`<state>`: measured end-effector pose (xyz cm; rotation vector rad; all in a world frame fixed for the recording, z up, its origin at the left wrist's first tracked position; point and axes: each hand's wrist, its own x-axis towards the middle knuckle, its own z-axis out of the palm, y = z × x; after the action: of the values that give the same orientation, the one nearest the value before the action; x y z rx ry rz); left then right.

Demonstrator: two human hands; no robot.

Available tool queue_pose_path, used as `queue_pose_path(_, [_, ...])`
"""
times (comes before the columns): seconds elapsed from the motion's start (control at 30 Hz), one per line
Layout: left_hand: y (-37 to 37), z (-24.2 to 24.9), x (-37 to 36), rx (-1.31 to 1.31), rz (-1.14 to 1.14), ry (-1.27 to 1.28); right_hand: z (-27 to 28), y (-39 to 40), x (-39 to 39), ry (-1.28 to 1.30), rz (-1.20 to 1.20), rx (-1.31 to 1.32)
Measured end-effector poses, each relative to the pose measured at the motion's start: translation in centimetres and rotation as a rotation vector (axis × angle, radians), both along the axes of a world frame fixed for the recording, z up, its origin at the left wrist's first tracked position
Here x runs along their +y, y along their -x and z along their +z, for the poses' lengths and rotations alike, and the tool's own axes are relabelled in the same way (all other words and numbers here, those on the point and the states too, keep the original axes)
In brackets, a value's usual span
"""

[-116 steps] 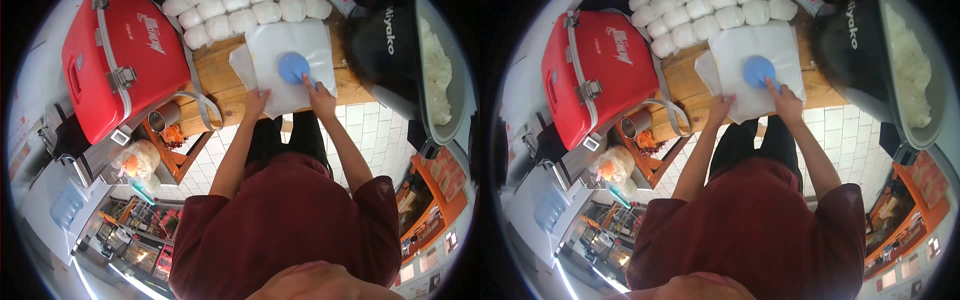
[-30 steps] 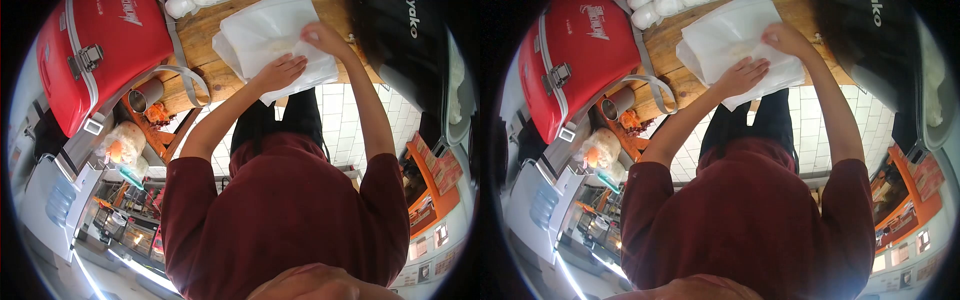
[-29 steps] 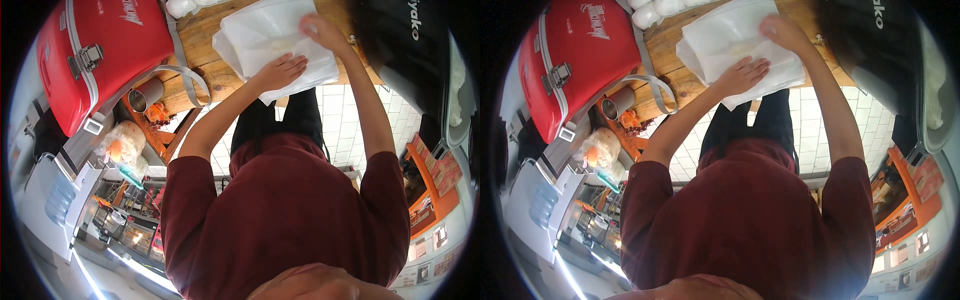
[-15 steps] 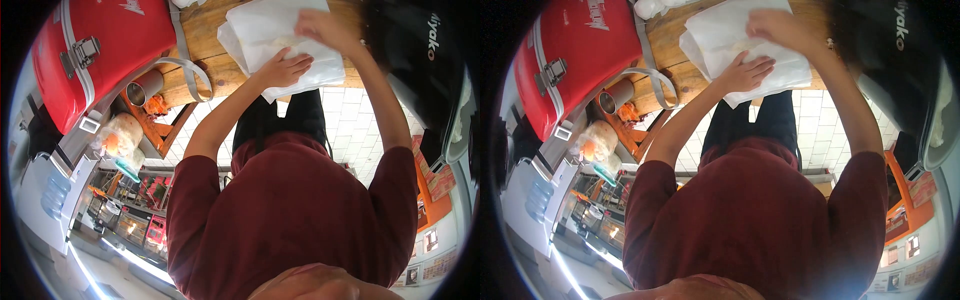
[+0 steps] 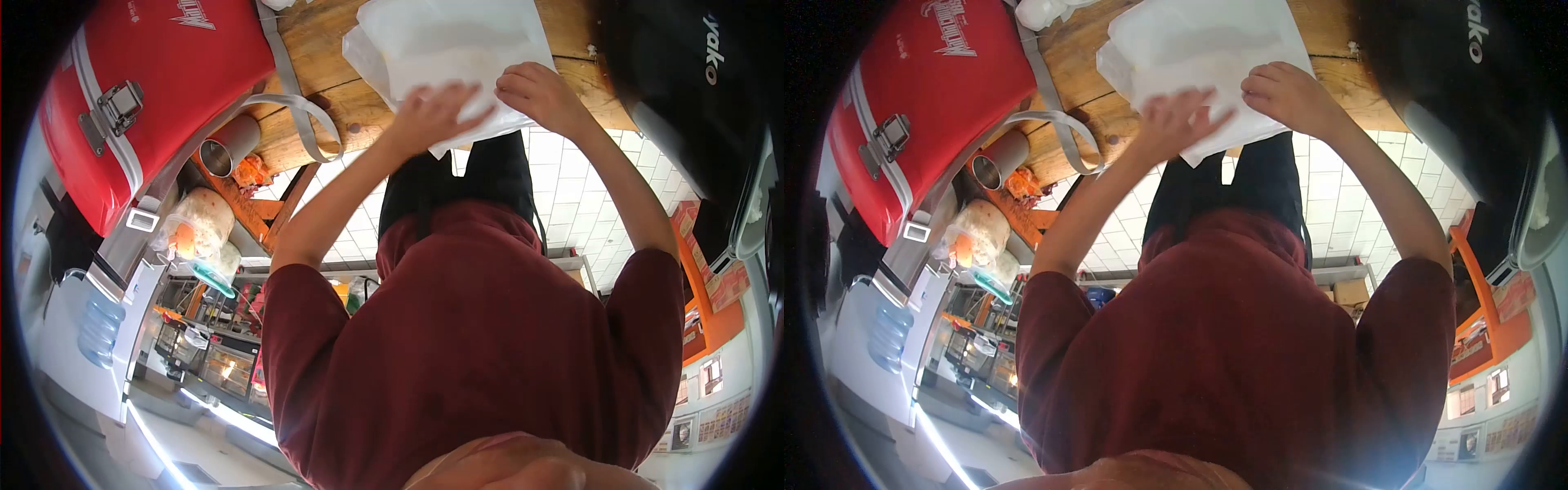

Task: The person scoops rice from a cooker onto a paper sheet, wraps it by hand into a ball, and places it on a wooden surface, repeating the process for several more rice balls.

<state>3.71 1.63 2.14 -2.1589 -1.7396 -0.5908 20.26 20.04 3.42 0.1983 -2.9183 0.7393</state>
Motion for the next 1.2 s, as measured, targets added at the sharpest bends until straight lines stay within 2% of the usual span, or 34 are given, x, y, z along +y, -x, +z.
queue_pose_path(0.03, [1.6, 0.8, 0.9, -0.026, 0.044, 0.096, -0.4, -0.1, 0.2, -0.028, 0.028, -0.005])
queue_pose_path(0.07, [3.3, 0.3, 1.5, -0.132, -0.076, 0.153, -0.9, -0.3, 0.4, -0.026, 0.024, -0.006])
queue_pose_path(0.1, [4.2, -0.7, 1.3, -0.132, -0.079, 0.153, -1.4, -0.7, 0.6, -0.022, 0.023, 0.011])
queue_pose_path(0.2, [5.1, -3.2, 0.3, -0.194, -0.274, 0.161, -2.8, -0.8, 1.2, -0.030, 0.032, 0.007])
queue_pose_path(0.33, [4.9, -5.7, 0.1, -0.268, -0.251, 0.168, -5.0, -0.7, 1.6, -0.034, 0.033, -0.024])
queue_pose_path(0.4, [4.7, -5.6, 0.2, -0.419, -0.230, 0.233, -5.5, -0.8, 1.5, -0.009, -0.017, -0.002])
queue_pose_path(0.53, [5.2, -5.6, -0.1, -0.328, -0.198, 0.198, -5.8, -1.4, 1.6, 0.022, -0.072, 0.012])
queue_pose_path(0.57, [5.5, -5.9, -0.1, -0.239, -0.206, 0.207, -6.2, -1.4, 1.6, 0.023, -0.071, 0.012])
queue_pose_path(0.63, [5.5, -6.4, -0.1, -0.155, -0.214, 0.217, -7.2, -1.6, 1.3, 0.051, -0.180, -0.060])
queue_pose_path(0.67, [5.2, -6.4, 0.0, -0.296, -0.123, 0.284, -6.9, -1.4, 1.2, 0.052, -0.180, -0.065])
queue_pose_path(0.7, [5.0, -6.2, 0.2, -0.436, -0.031, 0.351, -6.2, -0.6, 0.9, 0.166, -0.375, -0.221])
queue_pose_path(0.73, [5.2, -6.1, 0.6, -0.440, -0.033, 0.355, -5.5, 0.3, 0.8, 0.280, -0.572, -0.378])
queue_pose_path(0.8, [5.8, -4.7, 2.1, -0.898, 0.334, 0.848, -4.1, 2.5, 1.5, 0.291, -0.651, -0.456])
queue_pose_path(0.83, [5.9, -3.9, 3.0, -0.899, 0.335, 0.852, -3.4, 3.3, 1.8, 0.299, -0.730, -0.529])
queue_pose_path(0.87, [5.8, -3.1, 4.0, -0.740, 0.417, 0.663, -3.0, 3.9, 2.1, 0.301, -0.730, -0.531])
queue_pose_path(0.9, [5.8, -2.5, 5.2, -0.577, 0.491, 0.468, -2.7, 4.4, 2.6, 0.261, -0.644, -0.463])
queue_pose_path(0.93, [5.9, -2.1, 6.3, -0.488, 0.391, 0.406, -2.5, 4.9, 3.1, 0.219, -0.558, -0.394])
queue_pose_path(0.97, [6.1, -2.6, 6.5, -0.487, 0.392, 0.404, -2.6, 5.1, 3.2, 0.179, -0.471, -0.327])
queue_pose_path(1.0, [6.2, -3.3, 6.6, -0.509, 0.345, 0.591, -3.6, 4.8, 3.4, 0.182, -0.468, -0.329])
queue_pose_path(1.03, [6.1, -3.9, 6.3, -0.531, 0.297, 0.780, -5.1, 4.3, 3.8, 0.201, -0.407, -0.504])
queue_pose_path(1.07, [5.7, -3.7, 5.8, -0.532, 0.300, 0.785, -6.1, 3.9, 3.8, 0.216, -0.342, -0.674])
queue_pose_path(1.1, [5.0, -3.2, 5.3, -0.469, 0.327, 0.778, -6.1, 3.4, 3.3, 0.217, -0.342, -0.673])
queue_pose_path(1.17, [4.1, -2.8, 4.4, -0.407, 0.349, 0.773, -5.6, 2.2, 1.7, -0.169, -0.280, -0.387])
queue_pose_path(1.2, [3.6, -3.1, 3.5, -0.378, 0.315, 0.636, -5.2, 1.6, 0.7, -0.166, -0.281, -0.390])
